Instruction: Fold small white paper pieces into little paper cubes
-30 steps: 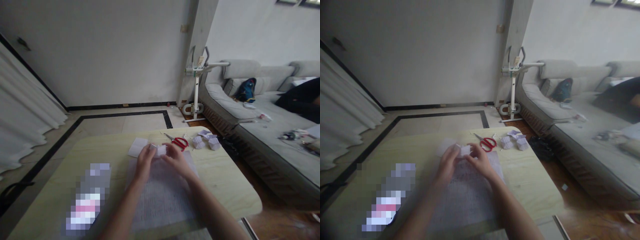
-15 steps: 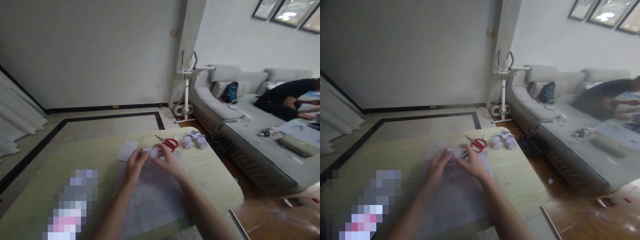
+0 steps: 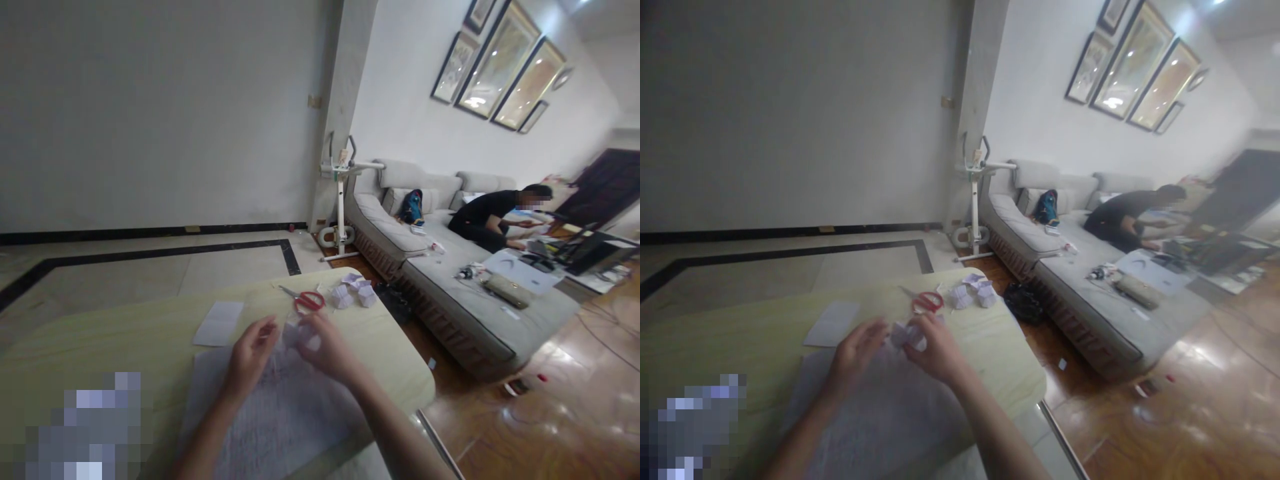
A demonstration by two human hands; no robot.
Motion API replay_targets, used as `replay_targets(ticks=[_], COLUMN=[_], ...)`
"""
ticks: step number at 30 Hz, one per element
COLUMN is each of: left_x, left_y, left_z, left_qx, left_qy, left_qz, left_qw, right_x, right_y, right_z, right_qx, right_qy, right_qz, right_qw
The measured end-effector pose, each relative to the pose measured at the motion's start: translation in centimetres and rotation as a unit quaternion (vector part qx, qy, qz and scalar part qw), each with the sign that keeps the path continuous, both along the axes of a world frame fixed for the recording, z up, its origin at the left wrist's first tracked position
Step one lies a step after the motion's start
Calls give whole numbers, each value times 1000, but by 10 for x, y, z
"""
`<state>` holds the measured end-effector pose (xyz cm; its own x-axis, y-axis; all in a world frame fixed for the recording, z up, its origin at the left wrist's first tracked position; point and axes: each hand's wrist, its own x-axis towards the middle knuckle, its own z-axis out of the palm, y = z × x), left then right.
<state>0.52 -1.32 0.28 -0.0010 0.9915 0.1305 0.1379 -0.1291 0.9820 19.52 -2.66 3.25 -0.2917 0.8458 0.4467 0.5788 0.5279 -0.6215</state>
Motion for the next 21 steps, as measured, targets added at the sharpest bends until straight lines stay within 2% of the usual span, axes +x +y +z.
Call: replay_targets(ticks=[5,8,10,13,16,19,21], left_x=[-6,-7,-5,-3,-3,-5,-7], left_y=[2,3,3,3,3,4,4], left_z=[-4,-6,-7,-8,-9,-8,-8], left_qx=[-1,12,24,29,31,41,49], left_qy=[25,59,86,111,122,124,120], left_qz=[7,-1,-7,-11,-11,-7,3], left_qw=[1000,998,996,993,992,991,992], right_x=[72,110,125,131,128,126,127], right_y=[7,12,15,18,21,18,10], right_z=[-13,-17,-19,-22,-23,-17,-9], right_qx=[-13,17,46,62,60,62,60], right_qy=[-12,-80,-141,-213,-233,-213,-148], right_qz=[-176,-239,-269,-297,-303,-308,-310], right_qw=[984,967,952,929,922,925,937])
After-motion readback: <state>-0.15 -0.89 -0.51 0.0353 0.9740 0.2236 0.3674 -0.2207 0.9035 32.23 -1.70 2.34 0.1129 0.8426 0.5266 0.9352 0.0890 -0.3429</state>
